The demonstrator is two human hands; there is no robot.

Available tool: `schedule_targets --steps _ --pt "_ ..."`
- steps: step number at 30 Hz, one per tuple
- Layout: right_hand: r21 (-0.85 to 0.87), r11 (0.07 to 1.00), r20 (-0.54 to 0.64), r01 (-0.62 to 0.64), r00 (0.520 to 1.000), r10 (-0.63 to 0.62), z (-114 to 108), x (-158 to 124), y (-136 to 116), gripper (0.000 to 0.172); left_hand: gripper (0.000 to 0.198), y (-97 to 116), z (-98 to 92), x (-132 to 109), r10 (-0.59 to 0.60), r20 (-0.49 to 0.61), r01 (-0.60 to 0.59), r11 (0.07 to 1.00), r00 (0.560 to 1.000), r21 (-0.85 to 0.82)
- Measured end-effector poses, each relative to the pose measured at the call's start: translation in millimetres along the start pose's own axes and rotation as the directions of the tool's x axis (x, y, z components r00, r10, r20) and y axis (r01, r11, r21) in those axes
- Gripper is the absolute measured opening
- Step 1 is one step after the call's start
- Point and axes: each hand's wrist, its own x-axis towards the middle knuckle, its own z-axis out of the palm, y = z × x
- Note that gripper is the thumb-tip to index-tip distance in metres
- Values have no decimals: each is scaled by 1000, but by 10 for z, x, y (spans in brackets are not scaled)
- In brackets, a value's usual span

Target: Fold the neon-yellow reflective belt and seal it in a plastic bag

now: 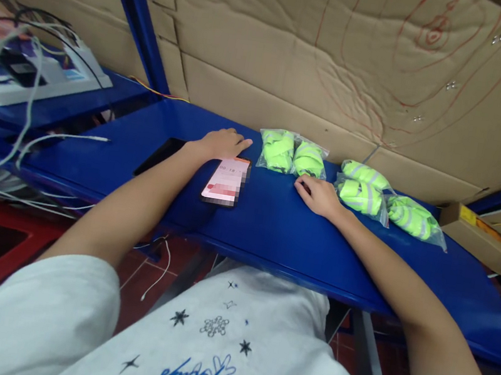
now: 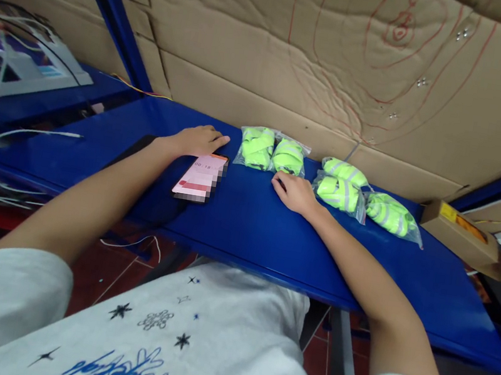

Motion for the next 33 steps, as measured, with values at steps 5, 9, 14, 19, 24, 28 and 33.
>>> schedule_targets --steps 5,9,14,19,24,28,33 --pt "2 1000 5 -1 1000 1 -2 2 3 35 67 139 -108 -90 -27 -112 20 998 993 -63" --pt "1 1000 4 1 1000 -1 1 5 13 36 71 272 -145 -127 195 -266 -253 945 944 -208" --pt "4 1000 2 5 1000 -5 1 5 20 37 85 398 -114 -161 340 -234 -388 900 911 -200" --pt "33 999 -2 -2 1000 2 -7 8 8 35 81 520 -19 -160 314 -35 -316 944 949 -100" --pt "114 993 -15 -24 1000 26 -6 3 -9 33 54 605 -28 -149 318 -126 -330 939 940 -95" --pt "251 966 -43 -54 997 67 12 13 21 43 25 619 -108 -208 362 -290 -413 900 886 -140" --pt "549 814 -154 -189 934 321 55 119 174 78 20 608 -125 -251 407 -597 -608 774 692 -178"
